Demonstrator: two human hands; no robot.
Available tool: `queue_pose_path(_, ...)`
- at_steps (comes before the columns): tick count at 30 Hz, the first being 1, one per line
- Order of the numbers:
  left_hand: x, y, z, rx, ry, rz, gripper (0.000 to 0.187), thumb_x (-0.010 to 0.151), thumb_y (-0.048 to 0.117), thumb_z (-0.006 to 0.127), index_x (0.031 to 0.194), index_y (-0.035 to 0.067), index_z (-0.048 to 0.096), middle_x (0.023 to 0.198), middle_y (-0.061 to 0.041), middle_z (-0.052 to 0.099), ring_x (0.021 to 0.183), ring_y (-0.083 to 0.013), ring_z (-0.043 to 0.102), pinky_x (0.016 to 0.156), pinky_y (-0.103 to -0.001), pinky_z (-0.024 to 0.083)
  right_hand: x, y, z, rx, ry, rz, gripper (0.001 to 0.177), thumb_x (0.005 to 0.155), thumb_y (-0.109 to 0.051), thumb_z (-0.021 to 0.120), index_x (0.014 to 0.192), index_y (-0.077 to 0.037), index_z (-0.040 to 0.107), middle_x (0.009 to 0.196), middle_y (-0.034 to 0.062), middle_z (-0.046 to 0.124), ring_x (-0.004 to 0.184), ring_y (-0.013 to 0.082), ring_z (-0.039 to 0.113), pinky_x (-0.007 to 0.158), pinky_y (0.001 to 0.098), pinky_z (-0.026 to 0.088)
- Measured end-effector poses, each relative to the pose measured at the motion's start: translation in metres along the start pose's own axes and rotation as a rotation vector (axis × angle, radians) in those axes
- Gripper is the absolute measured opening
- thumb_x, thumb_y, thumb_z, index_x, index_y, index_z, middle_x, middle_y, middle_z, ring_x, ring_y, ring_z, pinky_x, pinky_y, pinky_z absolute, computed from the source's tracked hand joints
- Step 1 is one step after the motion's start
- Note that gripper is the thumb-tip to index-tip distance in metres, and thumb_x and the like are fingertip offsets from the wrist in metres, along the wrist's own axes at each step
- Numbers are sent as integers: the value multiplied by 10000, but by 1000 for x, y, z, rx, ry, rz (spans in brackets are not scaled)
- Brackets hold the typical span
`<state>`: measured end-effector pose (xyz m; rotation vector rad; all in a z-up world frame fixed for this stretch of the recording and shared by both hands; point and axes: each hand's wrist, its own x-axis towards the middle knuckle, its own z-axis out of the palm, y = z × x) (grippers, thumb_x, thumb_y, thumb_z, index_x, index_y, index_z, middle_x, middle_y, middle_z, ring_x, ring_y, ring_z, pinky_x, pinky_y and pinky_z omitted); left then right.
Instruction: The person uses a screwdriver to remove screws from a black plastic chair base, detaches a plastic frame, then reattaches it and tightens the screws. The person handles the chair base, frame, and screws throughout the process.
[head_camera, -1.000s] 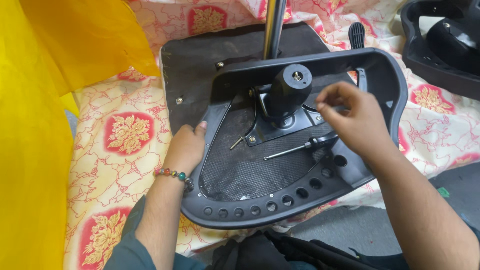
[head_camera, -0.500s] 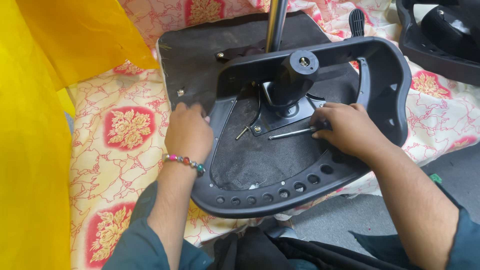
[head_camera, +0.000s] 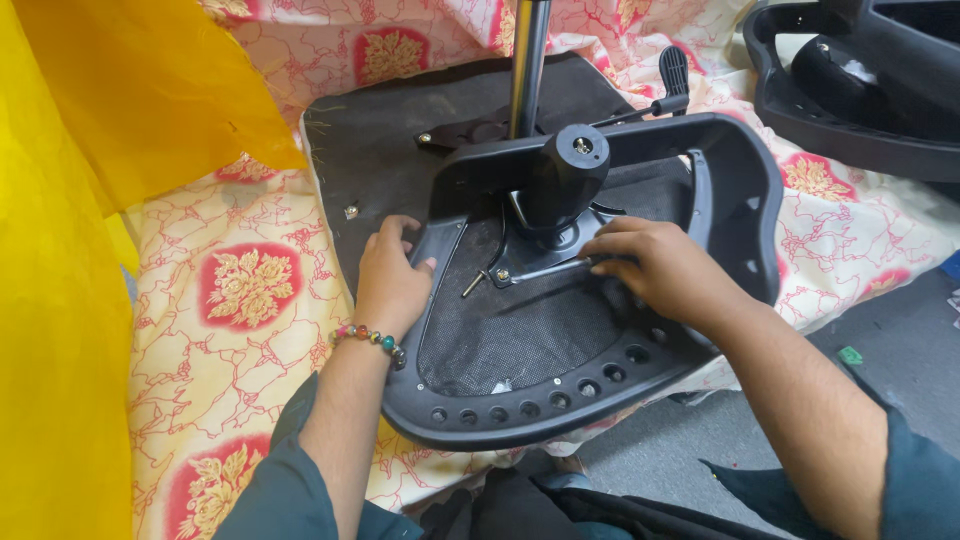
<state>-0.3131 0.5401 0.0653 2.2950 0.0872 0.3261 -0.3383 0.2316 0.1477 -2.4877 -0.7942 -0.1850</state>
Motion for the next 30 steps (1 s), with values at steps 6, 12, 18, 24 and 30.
queue_pose_path(6, -8, 20, -5, 31, 152, 54, 383, 816, 52, 760, 1169, 105, 622, 1103, -144, 656, 1071, -354, 628, 903, -468, 497, 11, -33, 6, 327, 166, 90, 294, 898, -104, 721, 1183, -30, 734, 1028, 84, 741, 945, 195, 715, 828, 329, 544)
queue_pose_path(12, -20, 69, -24, -199, 248, 371, 424, 912, -10, 671, 1314, 79, 570, 1237, -151, 618, 1197, -318, 631, 1034, -421, 513, 18, -46, 17, 716, 144, 261, 354, 947, -180, 674, 1247, 5, 706, 1060, 31, 763, 935, 91, 702, 857, 274, 561)
queue_pose_path(18, -27, 96, -38, -10, 228, 636, 746, 831, 45, 763, 1507, 80, 448, 1557, -188, 437, 1389, -387, 472, 1146, -460, 402, 21, -50, 16, 660, 20, 306, 378, 912, -251, 707, 1194, 0, 730, 967, 35, 779, 883, 80, 706, 818, 268, 574)
queue_pose_path(24, -30, 95, -30, 51, 284, 625, 751, 814, 52, 766, 1500, 81, 461, 1600, -179, 394, 1447, -383, 432, 1169, -465, 391, 18, -52, 13, 792, -91, 313, 394, 902, -248, 726, 1220, -17, 700, 874, 38, 749, 819, 82, 692, 764, 264, 567)
queue_pose_path(30, -30, 84, -11, 212, 210, 705, 382, 861, 69, 713, 1241, 70, 671, 1402, -130, 631, 1361, -307, 549, 1125, -460, 423, 14, -49, 9, 1054, -184, 418, 434, 917, -249, 693, 1290, -46, 601, 784, 86, 716, 682, 150, 681, 632, 309, 530)
